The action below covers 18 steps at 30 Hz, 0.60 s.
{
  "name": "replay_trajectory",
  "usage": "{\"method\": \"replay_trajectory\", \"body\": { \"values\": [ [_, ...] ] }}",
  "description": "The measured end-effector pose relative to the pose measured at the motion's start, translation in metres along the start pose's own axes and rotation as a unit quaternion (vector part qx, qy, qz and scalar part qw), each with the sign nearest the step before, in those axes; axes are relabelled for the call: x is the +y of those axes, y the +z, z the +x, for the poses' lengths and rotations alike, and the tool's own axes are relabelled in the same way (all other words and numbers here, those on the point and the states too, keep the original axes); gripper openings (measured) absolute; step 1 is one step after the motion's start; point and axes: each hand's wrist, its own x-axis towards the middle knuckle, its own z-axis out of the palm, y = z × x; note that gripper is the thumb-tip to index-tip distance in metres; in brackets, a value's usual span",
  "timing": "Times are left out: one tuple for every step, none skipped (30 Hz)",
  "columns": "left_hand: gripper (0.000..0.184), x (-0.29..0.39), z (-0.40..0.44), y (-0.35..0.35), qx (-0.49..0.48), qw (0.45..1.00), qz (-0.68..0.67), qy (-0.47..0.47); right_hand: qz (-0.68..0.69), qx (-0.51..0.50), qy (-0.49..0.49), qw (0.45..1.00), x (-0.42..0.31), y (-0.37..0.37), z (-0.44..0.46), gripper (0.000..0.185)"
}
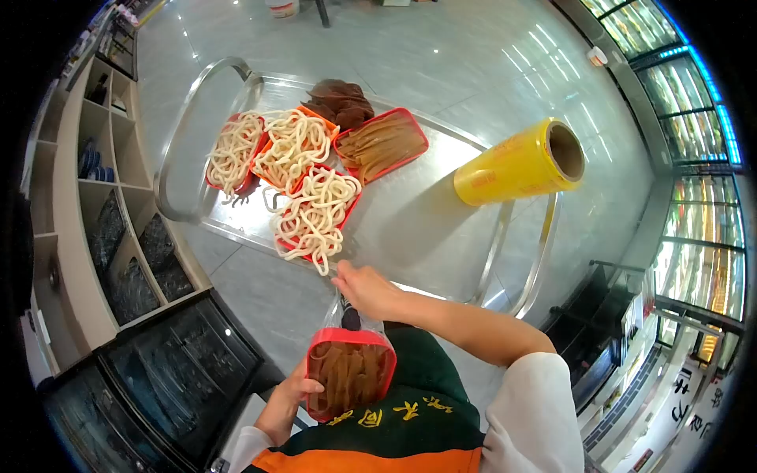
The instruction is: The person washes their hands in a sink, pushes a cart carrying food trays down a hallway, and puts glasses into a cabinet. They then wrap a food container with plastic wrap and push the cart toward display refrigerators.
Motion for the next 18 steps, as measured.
{"method": "replay_trajectory", "body": {
  "values": [
    [0.062,0.000,-0.001,0.002,0.002,1.000,-0.001,-0.003,-0.023,-0.013,-0.015,1.000,0.006,0.002,-0.001,0.021],
    [0.061,-0.002,-0.002,0.003,0.005,1.000,-0.003,-0.006,-0.022,-0.011,-0.012,1.000,0.014,0.009,-0.004,0.021],
    [0.061,-0.005,-0.003,0.001,0.002,1.000,-0.002,-0.008,0.020,-0.067,-0.043,0.997,0.023,0.019,-0.011,0.020],
    [0.061,-0.009,-0.003,-0.003,0.003,1.000,0.010,-0.013,0.062,-0.123,-0.075,0.988,0.033,0.032,-0.017,0.019],
    [0.061,-0.012,-0.004,-0.005,0.005,1.000,0.021,-0.017,0.226,-0.191,0.098,0.950,0.047,0.054,-0.021,0.016],
    [0.061,-0.014,-0.005,-0.004,0.006,1.000,0.021,-0.017,0.376,-0.248,0.263,0.853,0.040,0.062,-0.021,0.015],
    [0.061,-0.014,-0.005,-0.003,0.018,1.000,0.003,-0.009,0.376,-0.248,0.263,0.853,0.036,0.061,-0.027,0.015],
    [0.060,-0.015,-0.006,-0.001,0.030,0.999,-0.015,-0.001,0.490,-0.310,0.257,0.773,0.031,0.059,-0.038,0.020],
    [0.060,-0.015,-0.005,0.001,0.031,0.999,-0.015,-0.002,0.592,-0.365,0.245,0.675,0.023,0.054,-0.045,0.027],
    [0.059,-0.015,-0.004,0.003,0.054,0.998,-0.009,0.007,0.593,-0.366,0.245,0.674,0.029,0.058,-0.049,0.027],
    [0.058,-0.015,-0.004,0.005,0.076,0.997,-0.002,0.016,0.649,-0.412,0.217,0.601,0.039,0.064,-0.054,0.031],
    [0.058,-0.016,-0.005,0.004,0.076,0.997,-0.002,0.016,0.698,-0.454,0.187,0.522,0.046,0.069,-0.057,0.035],
    [0.058,-0.019,-0.006,0.002,0.092,0.995,0.022,0.026,0.698,-0.454,0.186,0.522,0.049,0.072,-0.058,0.035],
    [0.058,-0.021,-0.007,0.001,0.108,0.992,0.046,0.037,0.692,-0.450,0.192,0.531,0.052,0.075,-0.059,0.036],
    [0.058,-0.021,-0.007,0.003,0.109,0.992,0.046,0.037,0.685,-0.447,0.197,0.541,0.054,0.076,-0.060,0.037],
    [0.059,-0.021,-0.007,0.005,0.130,0.988,0.065,0.056,0.685,-0.447,0.197,0.541,0.055,0.077,-0.061,0.037],
    [0.061,-0.021,-0.007,0.007,0.152,0.982,0.083,0.075,0.709,-0.447,0.189,0.512,0.057,0.077,-0.061,0.038],
    [0.061,-0.022,-0.004,0.008,0.152,0.982,0.083,0.076,0.732,-0.447,0.181,0.482,0.058,0.077,-0.062,0.039]
  ]
}}
